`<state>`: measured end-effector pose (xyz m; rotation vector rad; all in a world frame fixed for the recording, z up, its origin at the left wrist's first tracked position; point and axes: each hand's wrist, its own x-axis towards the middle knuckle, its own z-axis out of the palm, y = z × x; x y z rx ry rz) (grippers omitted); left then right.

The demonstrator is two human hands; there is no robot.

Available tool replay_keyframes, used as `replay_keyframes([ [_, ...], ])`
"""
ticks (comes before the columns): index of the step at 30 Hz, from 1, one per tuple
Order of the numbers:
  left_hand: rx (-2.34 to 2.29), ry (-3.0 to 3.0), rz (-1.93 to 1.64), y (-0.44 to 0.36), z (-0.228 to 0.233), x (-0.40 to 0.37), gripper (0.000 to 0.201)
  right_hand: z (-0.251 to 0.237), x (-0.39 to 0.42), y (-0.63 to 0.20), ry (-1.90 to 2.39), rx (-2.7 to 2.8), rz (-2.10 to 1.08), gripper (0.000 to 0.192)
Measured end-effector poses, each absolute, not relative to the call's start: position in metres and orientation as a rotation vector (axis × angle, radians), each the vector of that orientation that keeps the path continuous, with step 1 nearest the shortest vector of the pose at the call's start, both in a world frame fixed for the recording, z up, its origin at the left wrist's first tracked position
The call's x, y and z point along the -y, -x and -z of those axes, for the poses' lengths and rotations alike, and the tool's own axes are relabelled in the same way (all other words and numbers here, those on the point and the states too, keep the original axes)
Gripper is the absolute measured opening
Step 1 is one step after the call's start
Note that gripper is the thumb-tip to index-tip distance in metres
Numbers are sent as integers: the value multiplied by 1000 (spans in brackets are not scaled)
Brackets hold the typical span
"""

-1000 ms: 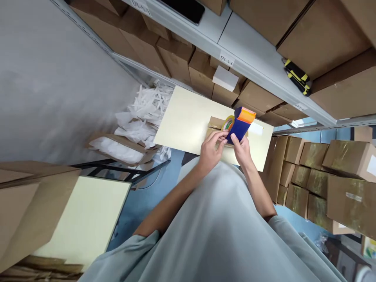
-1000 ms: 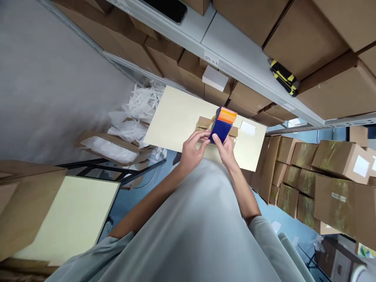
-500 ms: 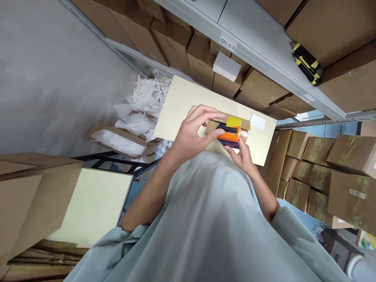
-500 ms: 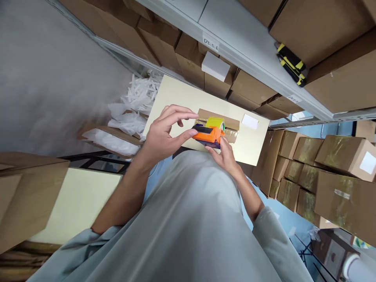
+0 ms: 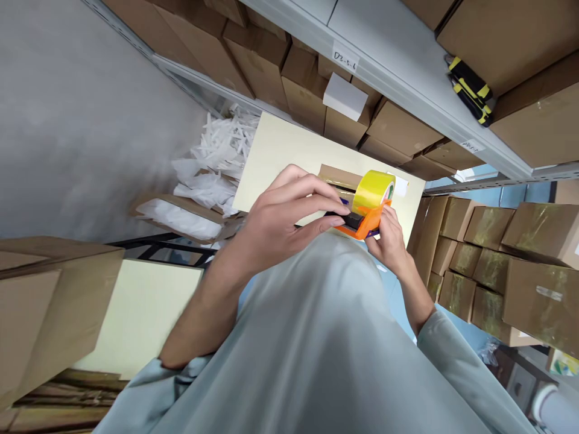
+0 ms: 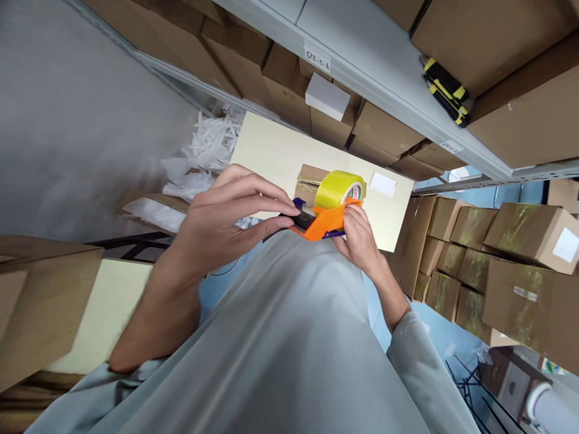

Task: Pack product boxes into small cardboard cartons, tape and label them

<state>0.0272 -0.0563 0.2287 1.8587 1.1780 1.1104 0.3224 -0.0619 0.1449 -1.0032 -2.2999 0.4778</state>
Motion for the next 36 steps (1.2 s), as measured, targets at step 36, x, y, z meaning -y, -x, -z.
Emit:
replay_keyframes([
  [36,-1537,-1459,-1219,-43,-143,88,34,-187,44,-343,1126,2763,-953,31],
])
